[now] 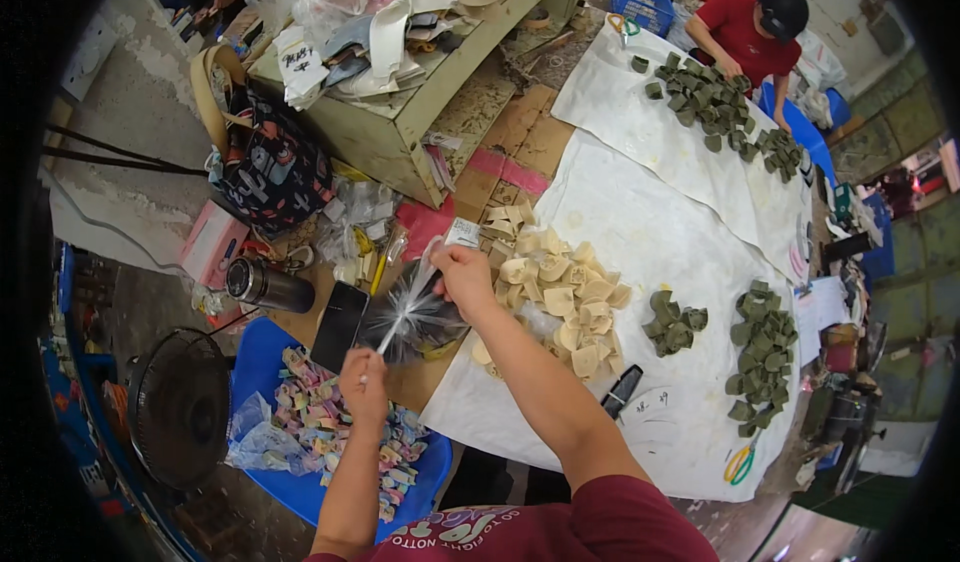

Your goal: The person inserts black rubber pieces into green plastic housings. They then wrap the assembled units with white tape and place them into a plastic bag.

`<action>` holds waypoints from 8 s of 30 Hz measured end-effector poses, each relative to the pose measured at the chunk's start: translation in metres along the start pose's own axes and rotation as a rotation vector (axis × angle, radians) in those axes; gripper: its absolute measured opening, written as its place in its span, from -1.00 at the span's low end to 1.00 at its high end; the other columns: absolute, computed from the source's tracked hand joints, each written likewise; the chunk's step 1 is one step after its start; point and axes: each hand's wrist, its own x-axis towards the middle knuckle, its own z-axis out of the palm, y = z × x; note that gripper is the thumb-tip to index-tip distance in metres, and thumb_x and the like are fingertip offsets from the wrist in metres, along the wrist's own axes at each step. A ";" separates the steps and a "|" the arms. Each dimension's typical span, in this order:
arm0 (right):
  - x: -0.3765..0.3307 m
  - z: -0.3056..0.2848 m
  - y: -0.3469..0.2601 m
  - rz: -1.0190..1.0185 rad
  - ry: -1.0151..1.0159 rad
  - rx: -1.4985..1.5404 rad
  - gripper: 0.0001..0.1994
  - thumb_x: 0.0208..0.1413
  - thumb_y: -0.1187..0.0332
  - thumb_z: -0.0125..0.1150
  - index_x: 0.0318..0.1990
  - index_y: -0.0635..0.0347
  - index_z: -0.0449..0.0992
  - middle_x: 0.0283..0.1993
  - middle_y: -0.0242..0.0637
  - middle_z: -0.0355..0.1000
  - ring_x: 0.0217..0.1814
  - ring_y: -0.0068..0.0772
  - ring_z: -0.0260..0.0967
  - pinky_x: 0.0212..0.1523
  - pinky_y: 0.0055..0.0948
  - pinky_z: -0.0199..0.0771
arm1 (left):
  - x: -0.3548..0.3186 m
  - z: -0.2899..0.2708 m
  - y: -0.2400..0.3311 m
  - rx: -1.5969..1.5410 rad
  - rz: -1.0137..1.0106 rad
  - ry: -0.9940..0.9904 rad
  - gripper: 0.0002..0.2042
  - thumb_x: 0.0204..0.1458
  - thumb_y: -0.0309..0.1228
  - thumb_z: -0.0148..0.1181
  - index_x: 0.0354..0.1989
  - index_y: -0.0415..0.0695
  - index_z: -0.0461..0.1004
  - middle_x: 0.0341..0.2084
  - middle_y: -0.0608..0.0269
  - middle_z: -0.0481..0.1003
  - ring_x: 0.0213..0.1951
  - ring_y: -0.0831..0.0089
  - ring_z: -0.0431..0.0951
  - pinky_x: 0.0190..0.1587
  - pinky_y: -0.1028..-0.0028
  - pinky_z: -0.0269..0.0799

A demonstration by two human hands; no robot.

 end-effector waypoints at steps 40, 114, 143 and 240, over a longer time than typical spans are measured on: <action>-0.062 -0.009 -0.051 -0.902 -0.693 -1.262 -0.87 0.01 0.40 0.14 -0.30 0.17 0.56 -0.32 -0.19 0.49 -0.23 -0.09 0.45 -0.22 -0.20 0.43 | 0.082 -0.007 0.022 -0.600 -0.573 -0.376 -0.83 -0.01 -0.48 0.28 -0.26 -0.30 0.59 -0.45 0.25 0.56 -0.36 0.54 0.52 -0.25 0.53 0.43; -0.284 -0.164 0.106 -0.142 0.094 -0.492 -0.74 0.14 0.43 0.13 -0.01 0.23 0.48 -0.16 -0.21 0.54 -0.15 -0.41 0.50 -0.10 -0.44 0.47 | -0.138 0.105 0.066 0.193 0.508 -0.576 -0.46 -0.08 -0.51 0.19 0.16 -0.09 0.29 0.29 -0.30 -0.03 0.33 -0.26 -0.05 0.28 -0.25 -0.30; -0.789 -0.375 0.659 1.590 0.921 0.002 -0.64 0.04 0.29 0.06 -0.01 0.18 0.49 0.04 -0.07 0.46 0.10 -0.07 0.43 0.08 -0.10 0.40 | -0.328 0.430 0.113 0.453 1.644 -1.406 -0.36 0.05 -0.07 0.15 0.26 -0.15 0.20 0.24 -0.18 0.14 0.28 -0.18 0.08 0.19 -0.22 0.08; -0.556 -0.463 0.260 -0.470 1.230 -0.840 -0.80 0.10 0.46 0.17 -0.13 0.34 0.52 -0.23 -0.08 0.51 -0.20 -0.19 0.49 -0.13 -0.42 0.45 | -0.243 0.271 0.106 0.247 0.866 -0.276 -0.59 -0.13 -0.59 0.17 0.00 -0.22 0.41 -0.19 -0.02 0.45 -0.09 -0.02 0.42 0.04 0.18 0.29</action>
